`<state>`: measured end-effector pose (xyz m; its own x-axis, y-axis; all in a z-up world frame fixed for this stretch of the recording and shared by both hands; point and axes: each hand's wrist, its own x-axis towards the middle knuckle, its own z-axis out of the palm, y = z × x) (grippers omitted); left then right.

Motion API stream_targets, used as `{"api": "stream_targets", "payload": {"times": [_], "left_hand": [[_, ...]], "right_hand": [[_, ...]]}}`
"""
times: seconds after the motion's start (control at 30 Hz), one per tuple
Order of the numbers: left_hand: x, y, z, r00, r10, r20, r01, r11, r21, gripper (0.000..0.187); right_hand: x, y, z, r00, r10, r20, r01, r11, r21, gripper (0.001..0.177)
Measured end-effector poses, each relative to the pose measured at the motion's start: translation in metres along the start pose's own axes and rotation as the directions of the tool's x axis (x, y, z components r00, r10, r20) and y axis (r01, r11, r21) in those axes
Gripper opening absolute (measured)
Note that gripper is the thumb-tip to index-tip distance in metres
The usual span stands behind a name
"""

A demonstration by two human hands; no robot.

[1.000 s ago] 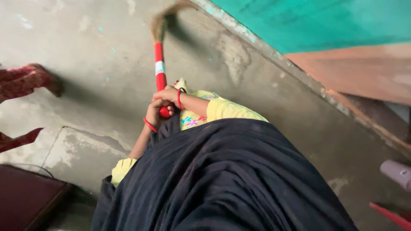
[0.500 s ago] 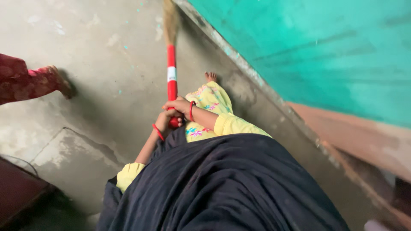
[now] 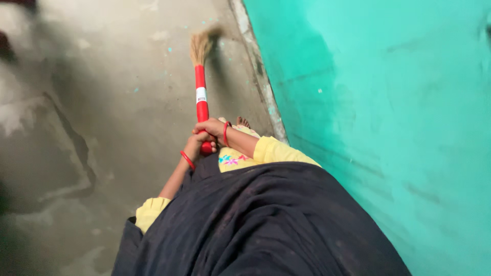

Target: The person sweeps a concrete floor by hand using a long-handled broom, moving dirt and debris along a wall and toward an outdoor area.

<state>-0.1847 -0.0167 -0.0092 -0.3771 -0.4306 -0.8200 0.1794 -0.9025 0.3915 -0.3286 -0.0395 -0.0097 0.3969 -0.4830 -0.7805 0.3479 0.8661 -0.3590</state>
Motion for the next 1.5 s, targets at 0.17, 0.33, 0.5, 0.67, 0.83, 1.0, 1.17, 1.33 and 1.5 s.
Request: {"api": "stream_targets", "payload": {"times": [0.17, 0.33, 0.5, 0.67, 0.83, 1.0, 1.17, 1.33, 1.5], "left_hand": [[-0.010, -0.040, 0.015, 0.999, 0.025, 0.039, -0.018, 0.985, -0.170, 0.014], [-0.007, -0.058, 0.029, 1.000, -0.017, 0.017, 0.022, 0.941, -0.337, 0.024], [0.007, -0.087, 0.028, 0.998, 0.007, -0.056, -0.038, 0.812, -0.582, 0.036], [0.029, -0.097, 0.017, 0.994, -0.061, 0.095, 0.106, 0.802, -0.588, 0.034], [0.033, -0.049, 0.050, 0.975, -0.139, 0.174, 0.204, 0.872, -0.445, 0.032], [0.012, -0.006, 0.077, 0.998, -0.040, 0.039, 0.050, 0.952, -0.303, 0.025], [0.002, 0.000, 0.083, 0.994, 0.106, 0.023, -0.101, 0.983, -0.154, 0.020], [0.024, -0.025, 0.051, 0.993, 0.090, 0.073, -0.085, 0.994, -0.070, 0.016], [0.040, -0.020, 0.020, 0.954, -0.281, 0.106, 0.300, 0.914, -0.274, 0.020]], "right_hand": [[0.026, 0.021, -0.012, 0.991, -0.070, -0.117, 0.031, 0.949, -0.314, 0.023], [0.076, 0.045, -0.050, 0.969, 0.180, 0.169, -0.052, 0.817, -0.575, 0.014], [0.105, 0.066, -0.069, 0.920, 0.296, 0.256, 0.102, 0.451, -0.887, 0.024], [0.099, 0.081, -0.093, 0.939, 0.308, 0.152, -0.063, 0.588, -0.806, 0.029], [0.075, 0.035, -0.107, 0.986, 0.114, -0.122, -0.166, 0.580, -0.797, 0.024], [0.042, -0.005, -0.079, 0.999, -0.018, -0.051, 0.001, 0.951, -0.308, 0.020], [0.015, -0.018, -0.066, 0.995, -0.095, 0.013, 0.096, 0.976, -0.193, 0.017], [0.010, 0.003, -0.069, 0.993, 0.093, -0.071, -0.094, 0.996, -0.012, 0.016], [0.031, 0.020, -0.073, 0.926, 0.376, 0.037, -0.378, 0.918, 0.121, 0.016]]}}
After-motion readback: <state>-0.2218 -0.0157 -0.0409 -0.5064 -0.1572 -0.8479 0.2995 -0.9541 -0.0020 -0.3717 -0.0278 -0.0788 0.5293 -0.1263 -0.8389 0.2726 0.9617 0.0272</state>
